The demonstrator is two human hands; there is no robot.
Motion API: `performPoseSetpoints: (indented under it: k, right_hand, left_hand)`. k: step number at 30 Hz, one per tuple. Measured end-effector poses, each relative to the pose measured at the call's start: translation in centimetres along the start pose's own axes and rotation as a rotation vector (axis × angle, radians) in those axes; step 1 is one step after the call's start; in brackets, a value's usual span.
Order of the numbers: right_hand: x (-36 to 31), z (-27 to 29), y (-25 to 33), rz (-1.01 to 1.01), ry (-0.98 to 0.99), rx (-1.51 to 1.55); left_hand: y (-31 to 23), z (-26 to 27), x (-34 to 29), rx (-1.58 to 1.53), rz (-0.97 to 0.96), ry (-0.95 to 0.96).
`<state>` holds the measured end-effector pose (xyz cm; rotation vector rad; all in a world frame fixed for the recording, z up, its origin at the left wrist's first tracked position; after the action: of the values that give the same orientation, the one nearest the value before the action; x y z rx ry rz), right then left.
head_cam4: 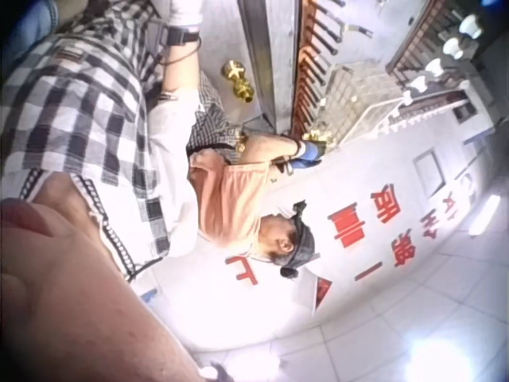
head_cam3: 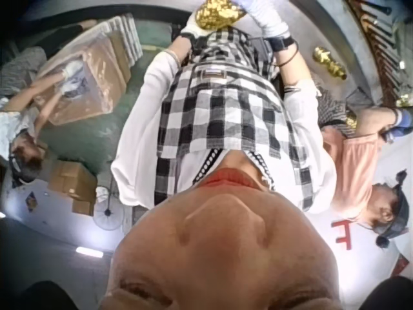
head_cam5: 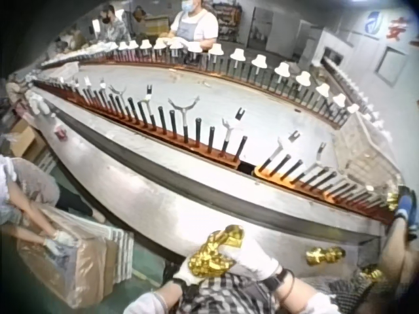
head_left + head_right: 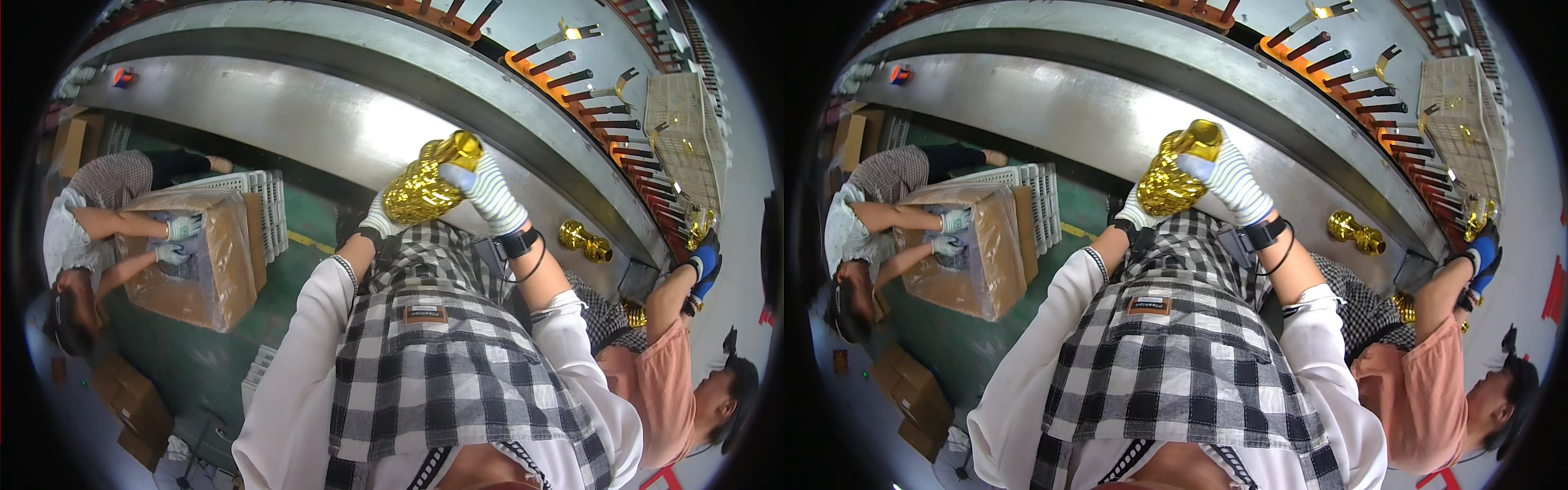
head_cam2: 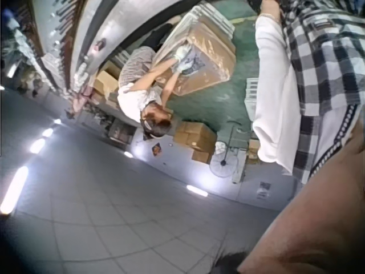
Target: Packing gold-colored products from an assembly line into cardboard boxes.
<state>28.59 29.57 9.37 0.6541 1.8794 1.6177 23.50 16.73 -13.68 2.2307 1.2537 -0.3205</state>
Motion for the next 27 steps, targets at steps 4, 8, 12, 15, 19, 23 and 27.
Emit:
performPoseSetpoints:
  k: [4,8,12,15,19,23,27]
  right_hand:
    - [-1.2,1.5,-0.6,0.112,-0.107,0.118]
    - [-3.5,-1.7,0.0,0.000,-0.194,0.303]
    - [-6.2,-4.5,-0.7,-0.046,-0.325,0.432]
    - [-2.0,-6.2,1.6,-0.014,-0.359,0.591]
    - [-2.5,-4.3,3.1,-0.027,-0.365,0.627]
    - [-2.2,-3.1,2.7,-0.013,-0.413,0.643]
    - [-2.3,-2.7,3.0,-0.035,-0.433,0.623]
  left_hand:
    - [-0.8,4.2,-3.4,0.108,-0.063,-0.145]
    - [-3.4,5.1,-10.2,0.277,-0.274,-0.062]
    - [-3.6,4.0,-18.5,0.413,-0.299,-0.095]
    - [-8.1,-2.7,-24.0,0.481,-0.379,-0.099]
    - [-7.4,-5.2,-24.5,0.503,-0.443,-0.180]
    - [-8.7,-5.7,-23.8,0.548,-0.448,-0.200]
    - [-8.0,-5.7,-23.4,0.532,-0.457,-0.222]
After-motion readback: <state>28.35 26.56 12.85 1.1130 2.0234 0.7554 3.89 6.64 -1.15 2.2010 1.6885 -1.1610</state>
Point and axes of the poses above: each hand's wrist, its own x-axis towards the middle knuckle, its own z-axis out of the back of the hand, y = z × x, the point moved 8 cm from there along x, towards the middle knuckle, and after that the axes turned 15 degrees about z, right-handed, at the moved point
